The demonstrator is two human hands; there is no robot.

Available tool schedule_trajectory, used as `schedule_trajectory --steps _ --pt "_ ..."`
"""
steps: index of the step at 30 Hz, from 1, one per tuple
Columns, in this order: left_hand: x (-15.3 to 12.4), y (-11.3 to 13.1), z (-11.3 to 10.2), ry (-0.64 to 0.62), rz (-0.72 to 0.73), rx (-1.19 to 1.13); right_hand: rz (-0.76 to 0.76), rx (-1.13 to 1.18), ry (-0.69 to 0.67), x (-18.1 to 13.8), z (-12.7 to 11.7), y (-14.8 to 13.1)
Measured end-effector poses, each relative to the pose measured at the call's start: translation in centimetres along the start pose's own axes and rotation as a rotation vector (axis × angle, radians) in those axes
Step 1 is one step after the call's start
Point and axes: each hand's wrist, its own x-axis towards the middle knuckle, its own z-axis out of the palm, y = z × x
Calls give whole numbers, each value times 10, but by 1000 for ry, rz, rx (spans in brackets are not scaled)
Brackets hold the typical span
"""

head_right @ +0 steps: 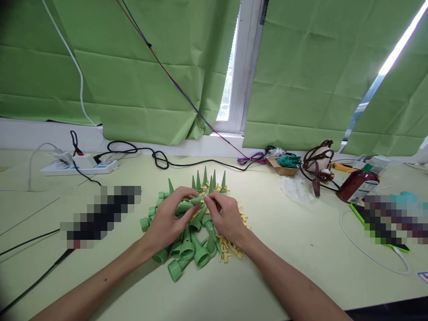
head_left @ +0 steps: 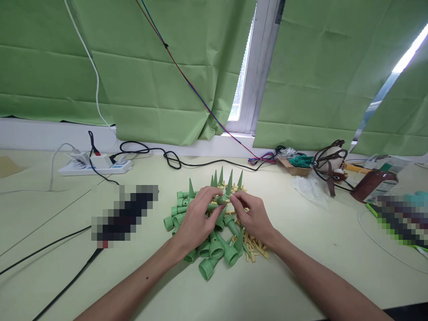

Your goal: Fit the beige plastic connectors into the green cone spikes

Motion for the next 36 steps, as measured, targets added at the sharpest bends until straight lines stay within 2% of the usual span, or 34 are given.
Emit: schedule_trajectory --steps 11,23,36 --pt "2 5 -3 -43 -124 6 -29 -29 129 -1 -3 -1" --pt "3 13 -7 -132 -239 -88 -94 -4 101 -1 -3 -3" --pt "3 13 -7 -117 -224 -106 -76 18 87 -1 -4 -3"
